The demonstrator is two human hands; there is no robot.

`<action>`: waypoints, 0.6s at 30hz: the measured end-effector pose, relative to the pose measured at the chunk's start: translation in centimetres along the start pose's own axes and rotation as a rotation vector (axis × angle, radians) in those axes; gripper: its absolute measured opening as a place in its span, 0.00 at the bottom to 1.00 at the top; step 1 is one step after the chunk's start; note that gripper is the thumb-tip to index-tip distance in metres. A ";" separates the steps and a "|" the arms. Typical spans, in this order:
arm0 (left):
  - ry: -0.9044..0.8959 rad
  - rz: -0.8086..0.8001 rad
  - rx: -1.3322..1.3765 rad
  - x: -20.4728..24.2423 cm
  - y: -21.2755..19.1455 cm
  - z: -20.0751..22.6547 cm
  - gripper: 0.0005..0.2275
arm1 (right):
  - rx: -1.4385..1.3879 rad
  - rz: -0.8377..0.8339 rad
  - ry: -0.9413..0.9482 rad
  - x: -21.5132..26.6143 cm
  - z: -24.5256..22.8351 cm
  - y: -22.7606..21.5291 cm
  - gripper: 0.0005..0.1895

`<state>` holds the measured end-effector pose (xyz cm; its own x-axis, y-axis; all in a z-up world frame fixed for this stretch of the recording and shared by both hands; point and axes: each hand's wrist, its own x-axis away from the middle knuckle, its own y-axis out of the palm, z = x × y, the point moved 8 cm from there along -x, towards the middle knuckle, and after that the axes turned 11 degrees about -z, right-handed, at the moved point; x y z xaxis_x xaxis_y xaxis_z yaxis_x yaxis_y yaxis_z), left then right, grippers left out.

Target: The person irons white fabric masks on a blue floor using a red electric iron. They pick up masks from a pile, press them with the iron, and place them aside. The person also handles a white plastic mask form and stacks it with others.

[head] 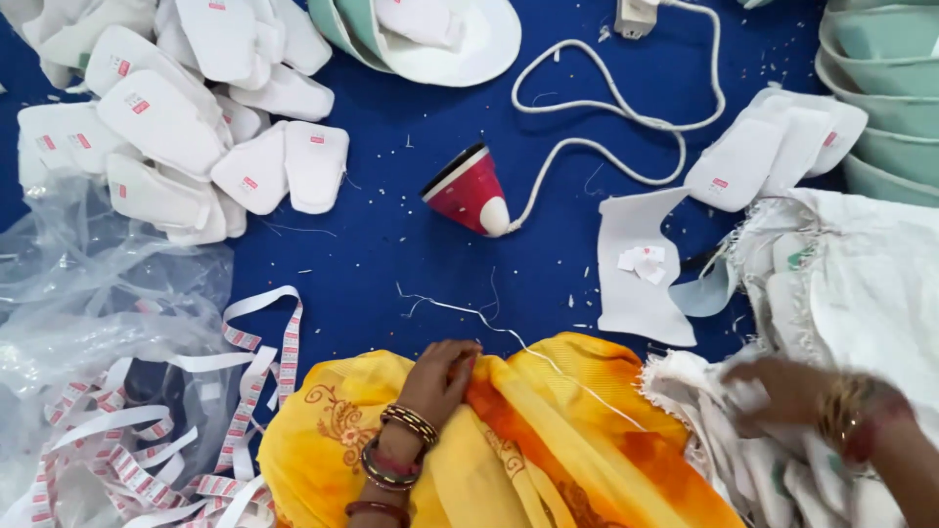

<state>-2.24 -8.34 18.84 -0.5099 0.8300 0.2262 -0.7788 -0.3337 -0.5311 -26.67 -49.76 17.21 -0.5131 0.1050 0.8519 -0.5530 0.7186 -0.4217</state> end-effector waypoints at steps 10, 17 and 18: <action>-0.034 0.052 0.130 0.1 -1.1 0.1 0.10 | 0.488 -0.056 0.569 1.4 9.1 7.7 0.47; -0.066 0.084 0.249 1.0 -0.3 -1.5 0.10 | 0.413 -0.096 0.690 3.8 2.1 2.3 0.29; -0.063 0.086 0.247 1.0 -0.4 -1.4 0.10 | 0.411 -0.092 0.690 2.5 4.8 2.1 0.29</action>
<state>-1.90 -6.75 18.14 -0.5935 0.7672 0.2431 -0.7934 -0.5070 -0.3370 -32.25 -51.28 16.94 -0.0078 0.5549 0.8319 -0.8394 0.4485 -0.3070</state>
